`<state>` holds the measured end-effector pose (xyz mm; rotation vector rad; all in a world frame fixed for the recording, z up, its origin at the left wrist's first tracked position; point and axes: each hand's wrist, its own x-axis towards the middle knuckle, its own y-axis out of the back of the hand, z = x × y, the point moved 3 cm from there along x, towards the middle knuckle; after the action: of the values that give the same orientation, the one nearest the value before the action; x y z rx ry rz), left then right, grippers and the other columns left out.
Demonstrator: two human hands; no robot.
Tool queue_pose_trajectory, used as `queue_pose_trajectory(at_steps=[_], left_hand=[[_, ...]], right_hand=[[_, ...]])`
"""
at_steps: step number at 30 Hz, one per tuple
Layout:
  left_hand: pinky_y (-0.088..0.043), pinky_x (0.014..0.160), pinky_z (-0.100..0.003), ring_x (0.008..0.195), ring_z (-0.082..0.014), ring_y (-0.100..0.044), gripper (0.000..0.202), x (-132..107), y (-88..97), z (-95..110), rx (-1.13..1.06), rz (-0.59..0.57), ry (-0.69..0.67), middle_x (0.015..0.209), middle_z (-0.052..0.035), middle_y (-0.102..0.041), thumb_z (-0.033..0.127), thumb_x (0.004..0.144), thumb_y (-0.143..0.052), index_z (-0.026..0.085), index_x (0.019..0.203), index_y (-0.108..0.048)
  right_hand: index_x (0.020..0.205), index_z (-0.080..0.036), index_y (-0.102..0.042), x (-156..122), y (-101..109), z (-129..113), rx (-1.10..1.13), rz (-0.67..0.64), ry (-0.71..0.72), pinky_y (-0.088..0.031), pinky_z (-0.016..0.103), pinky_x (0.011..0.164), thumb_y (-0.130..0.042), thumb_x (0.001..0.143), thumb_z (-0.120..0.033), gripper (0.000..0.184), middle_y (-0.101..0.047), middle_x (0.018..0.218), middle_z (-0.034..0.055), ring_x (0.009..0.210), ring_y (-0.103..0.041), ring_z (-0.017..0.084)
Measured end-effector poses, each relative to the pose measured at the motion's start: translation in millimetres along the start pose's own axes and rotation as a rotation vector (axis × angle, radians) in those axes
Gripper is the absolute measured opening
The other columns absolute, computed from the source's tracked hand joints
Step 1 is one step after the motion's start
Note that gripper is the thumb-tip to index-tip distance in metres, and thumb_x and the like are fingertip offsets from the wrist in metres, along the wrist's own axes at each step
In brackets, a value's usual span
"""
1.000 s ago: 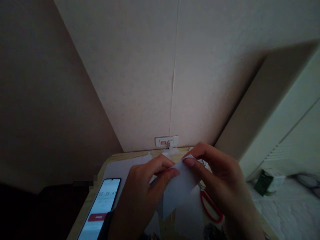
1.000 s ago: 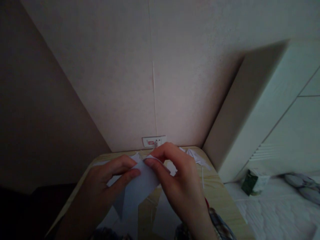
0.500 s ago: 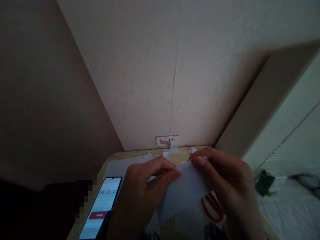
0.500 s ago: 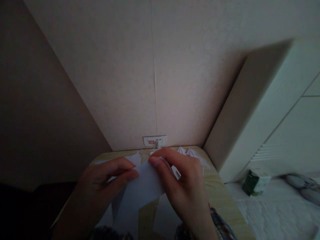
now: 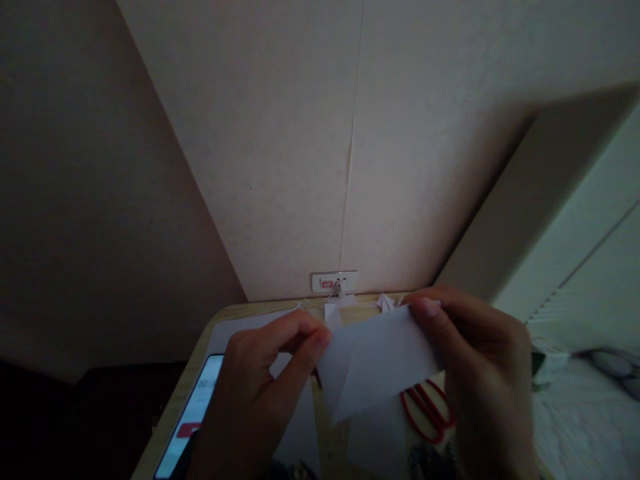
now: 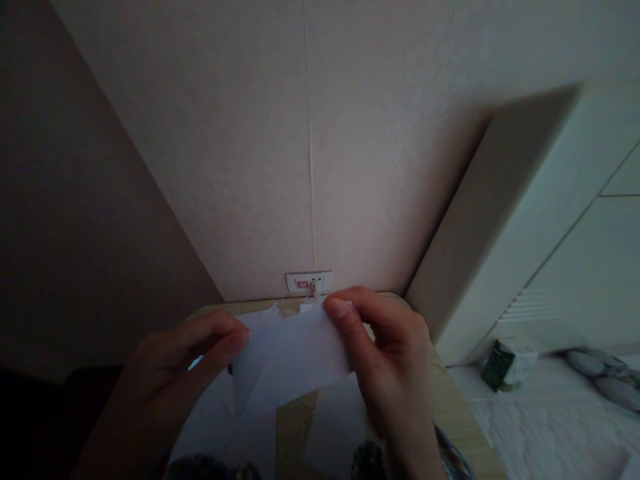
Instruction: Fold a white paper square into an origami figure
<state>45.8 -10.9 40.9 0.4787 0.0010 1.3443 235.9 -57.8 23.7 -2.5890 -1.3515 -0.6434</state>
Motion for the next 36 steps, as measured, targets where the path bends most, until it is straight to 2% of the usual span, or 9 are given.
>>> queue_pose_trajectory(at_steps=[4, 8, 12, 15, 18, 24, 27, 30, 36], left_hand=[[-0.053, 0.064, -0.023, 0.056, -0.0127, -0.066, 0.029, -0.8, 6.7, -3.8, -0.075, 0.177, -0.023, 0.056, 0.0085, -0.071, 0.023, 0.09, -0.059, 0.029, 0.064, -0.07], [-0.054, 0.06, -0.02, 0.069, -0.0142, -0.072, 0.008, -1.7, -0.8, -5.3, -0.177, 0.165, 0.025, 0.075, 0.0077, -0.081, 0.033, 0.084, -0.071, 0.033, 0.085, -0.079], [-0.049, 0.054, -0.021, 0.064, -0.0153, -0.068, 0.003, -2.4, -10.7, -1.2, -0.168, 0.122, 0.069, 0.068, 0.007, -0.076, 0.029, 0.073, -0.077, 0.031, 0.071, -0.078], [-0.048, 0.052, -0.023, 0.063, -0.0183, -0.067, 0.014, -2.4, -10.7, 1.1, -0.13, 0.144, 0.036, 0.051, 0.0059, -0.062, 0.027, 0.074, -0.072, 0.028, 0.06, -0.073], [-0.036, 0.041, -0.023, 0.053, -0.0168, -0.06, 0.018, -2.7, -7.7, -0.6, -0.109, 0.187, 0.014, 0.044, 0.0065, -0.052, 0.028, 0.078, -0.067, 0.028, 0.061, -0.072], [-0.031, 0.036, -0.022, 0.042, -0.0114, -0.046, 0.029, -3.6, 4.5, -3.6, 0.086, 0.314, -0.152, 0.052, 0.0087, -0.063, 0.027, 0.094, -0.056, 0.03, 0.073, -0.076], [-0.034, 0.036, -0.021, 0.041, -0.0114, -0.05, 0.031, -2.9, 8.8, -3.4, 0.16, 0.267, -0.2, 0.051, 0.0102, -0.064, 0.023, 0.094, -0.054, 0.031, 0.073, -0.075], [-0.043, 0.043, -0.022, 0.043, -0.012, -0.058, 0.03, -1.3, 8.3, -4.0, 0.196, 0.155, -0.194, 0.054, 0.0105, -0.068, 0.026, 0.097, -0.055, 0.03, 0.074, -0.074], [-0.054, 0.058, -0.017, 0.065, -0.011, -0.075, 0.026, 1.4, -2.0, -3.0, 0.253, -0.077, -0.372, 0.075, 0.0109, -0.079, 0.024, 0.101, -0.052, 0.029, 0.086, -0.073]], right_hand=[[0.071, -0.027, -0.074, 2.5, 8.0, 8.5, 0.087, 0.103, -0.068, -0.027, 0.028, 0.039, -0.072, 0.095, -0.044, 0.029, -0.057, 0.061, -0.0013, 0.05, -0.042, 0.014], [0.076, -0.027, -0.073, 0.7, 4.9, 11.0, 0.112, 0.136, -0.068, -0.029, 0.028, 0.04, -0.074, 0.094, -0.043, 0.023, -0.058, 0.062, -0.0019, 0.051, -0.044, 0.015], [0.073, -0.027, -0.074, -4.7, -7.4, 3.2, 0.097, 0.08, -0.014, -0.029, 0.025, 0.037, -0.075, 0.091, -0.037, 0.021, -0.061, 0.06, -0.0033, 0.047, -0.045, 0.012], [0.072, -0.027, -0.076, -5.8, -12.2, -4.4, 0.072, 0.021, 0.009, -0.028, 0.024, 0.037, -0.071, 0.093, -0.034, 0.023, -0.064, 0.06, -0.0032, 0.048, -0.046, 0.012], [0.07, -0.026, -0.076, -4.3, -13.1, -8.3, 0.053, -0.048, -0.008, -0.027, 0.024, 0.036, -0.068, 0.094, -0.034, 0.027, -0.062, 0.059, -0.0028, 0.047, -0.044, 0.011], [0.07, -0.025, -0.074, 0.8, -11.3, -7.6, 0.042, -0.147, -0.013, -0.029, 0.024, 0.039, -0.069, 0.093, -0.031, 0.024, -0.065, 0.063, -0.0027, 0.053, -0.049, 0.011], [0.072, -0.025, -0.073, 6.9, -10.7, -8.5, 0.005, -0.239, 0.087, -0.037, 0.023, 0.046, -0.069, 0.091, -0.025, 0.02, -0.067, 0.067, -0.0036, 0.06, -0.057, 0.012], [0.076, -0.025, -0.073, 12.3, -11.5, -9.9, -0.009, -0.317, 0.199, -0.047, 0.022, 0.061, -0.071, 0.087, -0.017, 0.014, -0.071, 0.072, -0.0046, 0.07, -0.064, 0.012], [0.075, -0.023, -0.07, 10.1, -19.5, -11.9, -0.084, -0.36, 0.259, -0.047, 0.02, 0.066, -0.071, 0.086, -0.015, 0.014, -0.069, 0.076, -0.0054, 0.072, -0.064, 0.01]])
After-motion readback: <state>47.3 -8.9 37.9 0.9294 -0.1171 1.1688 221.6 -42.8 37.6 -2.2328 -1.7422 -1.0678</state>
